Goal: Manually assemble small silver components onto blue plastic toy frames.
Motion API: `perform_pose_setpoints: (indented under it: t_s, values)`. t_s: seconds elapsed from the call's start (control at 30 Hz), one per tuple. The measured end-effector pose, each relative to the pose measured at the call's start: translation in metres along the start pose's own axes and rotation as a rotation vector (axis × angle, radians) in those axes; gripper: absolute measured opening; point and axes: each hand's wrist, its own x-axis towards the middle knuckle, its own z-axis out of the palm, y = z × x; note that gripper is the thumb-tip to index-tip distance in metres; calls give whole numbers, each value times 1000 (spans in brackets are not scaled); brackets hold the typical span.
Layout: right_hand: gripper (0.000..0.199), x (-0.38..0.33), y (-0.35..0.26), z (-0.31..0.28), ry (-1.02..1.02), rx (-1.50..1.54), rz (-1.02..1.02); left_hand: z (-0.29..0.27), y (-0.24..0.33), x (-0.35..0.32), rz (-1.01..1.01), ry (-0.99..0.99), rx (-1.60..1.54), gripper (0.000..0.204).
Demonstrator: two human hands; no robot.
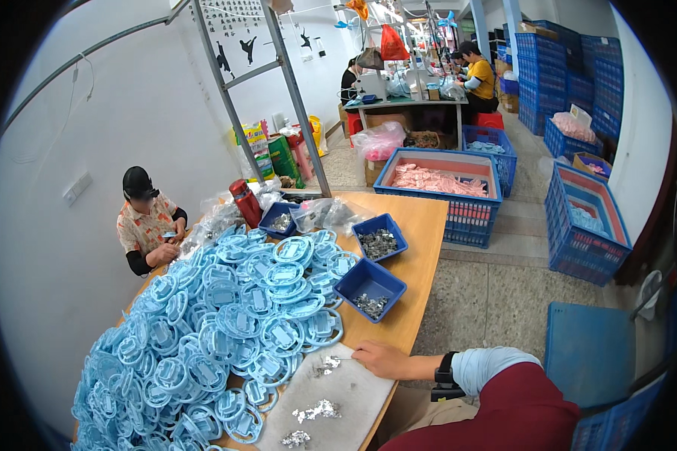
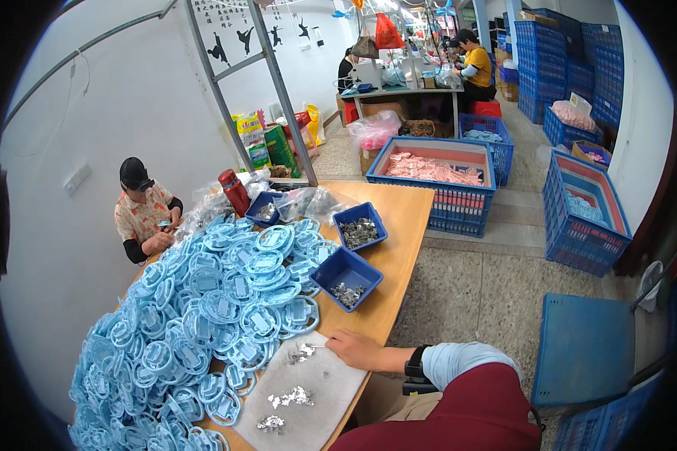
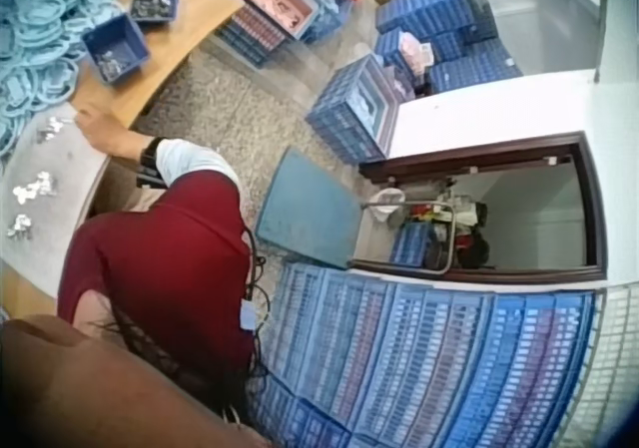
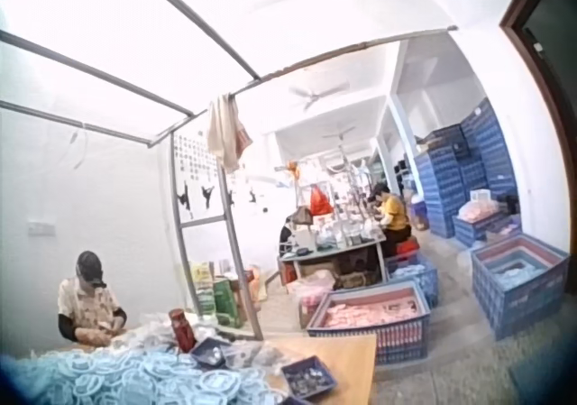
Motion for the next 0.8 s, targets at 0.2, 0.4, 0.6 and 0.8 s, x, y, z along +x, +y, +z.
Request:
perform_pose_setpoints:
  t_s: [0.2,0.4,0.6,0.8]
  values:
    - [29,26,11,8,-14,-54,-143,30,-113,10,861,395,209,69]
    - [76,47,-30,-3,-97,-41,-401,47,-156,-18,63,140,576,84]
    - [98,70,-77,-43,-243,42,-641,74,-31,21,676,-46,270,100]
    - [79,89,-175,-49,-346,246,-1242,45,94,18,960,-255,56,117]
